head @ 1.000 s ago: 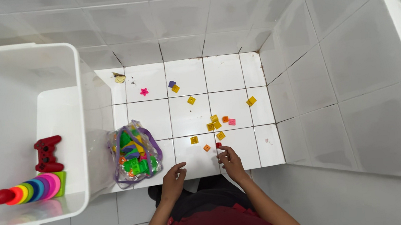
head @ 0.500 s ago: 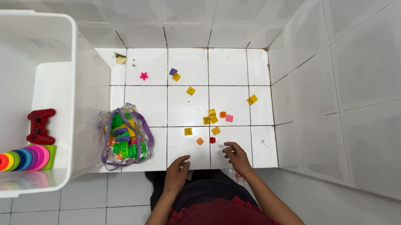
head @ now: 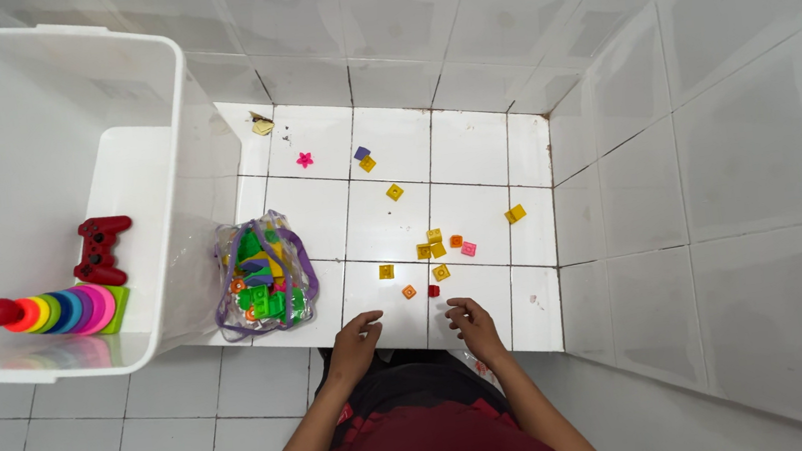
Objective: The person picks up small, colorful plastic building blocks from a tiled floor and connects them together by hand. They form a small multi-colored structure and place it into a clear plastic bag. The person continues to pick up remaining blocks from the floor and connect them into the structure.
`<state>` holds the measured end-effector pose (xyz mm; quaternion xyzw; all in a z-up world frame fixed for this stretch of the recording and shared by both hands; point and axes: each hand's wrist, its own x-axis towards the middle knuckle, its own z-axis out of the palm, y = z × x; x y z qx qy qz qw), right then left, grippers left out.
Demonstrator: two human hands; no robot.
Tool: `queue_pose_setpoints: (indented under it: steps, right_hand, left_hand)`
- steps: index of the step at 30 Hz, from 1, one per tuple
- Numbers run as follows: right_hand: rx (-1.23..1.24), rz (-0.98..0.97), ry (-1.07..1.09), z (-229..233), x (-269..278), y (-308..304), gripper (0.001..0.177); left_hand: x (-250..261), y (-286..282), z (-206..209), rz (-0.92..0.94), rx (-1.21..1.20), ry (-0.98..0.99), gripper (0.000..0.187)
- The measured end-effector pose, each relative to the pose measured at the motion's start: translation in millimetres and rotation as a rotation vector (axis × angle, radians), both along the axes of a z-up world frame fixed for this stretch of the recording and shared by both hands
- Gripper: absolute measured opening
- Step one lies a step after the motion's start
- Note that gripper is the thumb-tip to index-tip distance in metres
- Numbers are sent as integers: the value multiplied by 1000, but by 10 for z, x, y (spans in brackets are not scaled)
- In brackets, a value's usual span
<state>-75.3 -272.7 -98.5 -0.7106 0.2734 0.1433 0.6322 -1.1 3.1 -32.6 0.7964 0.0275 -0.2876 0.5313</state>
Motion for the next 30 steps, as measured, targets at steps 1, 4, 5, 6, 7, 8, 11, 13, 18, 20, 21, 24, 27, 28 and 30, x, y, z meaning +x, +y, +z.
queue_pose_setpoints:
  steps: [1, 4, 5, 6, 7, 8, 11, 13, 18, 20, 21, 24, 27, 28, 30]
  right_hand:
    - [-4, 6, 18, 4, -3, 3, 33]
    - [-13, 18, 53, 19, -1, -39, 34]
    - [-10, 18, 53, 20, -1, -49, 34]
    - [-6, 15, 54, 19, -4, -55, 34]
    - [-5, 15, 55, 18, 4, -64, 34]
    - [-4, 14, 57, 18, 11, -73, 34]
    - [0, 20, 55, 33, 29, -100, 34]
    - [4, 29, 52, 42, 44, -91, 34]
    - [7, 58, 57, 53, 52, -114, 35]
    - [2, 68, 84, 49, 52, -125, 35]
    - [-1, 73, 97, 41, 58, -134, 36]
    - [-13, 90, 93, -8, 68, -178, 38]
    - [-69, 104, 74, -47, 70, -208, 44]
    - [-115, 122, 120, -52, 62, -217, 46]
    - [-205, 160, 213, -69, 13, -228, 52]
  left_hand:
    - [14, -3, 3, 5, 1, 22, 35]
    - [21, -2, 16, 23, -21, 13, 35]
    - [25, 0, 10, 22, -22, 9, 35]
    - [14, 7, 2, 18, -22, 5, 35]
    - [2, 12, -11, 14, -23, 1, 35]
    - [-10, 13, -27, 12, -24, 9, 35]
    - [-30, 1, -74, 6, -29, 36, 34]
    - [-23, 5, -92, 14, -31, 50, 34]
    - [-21, -21, -108, 13, -29, 45, 35]
    - [-11, -25, -119, 6, -18, 43, 35]
    - [-7, -25, -131, 5, -13, 37, 35]
    - [-1, -8, -198, -6, 12, 30, 37]
    - [-15, 30, -299, -71, 110, 22, 42]
    - [-33, 45, -342, -102, 153, 18, 44]
    - [-28, 53, -454, -271, 243, -18, 49]
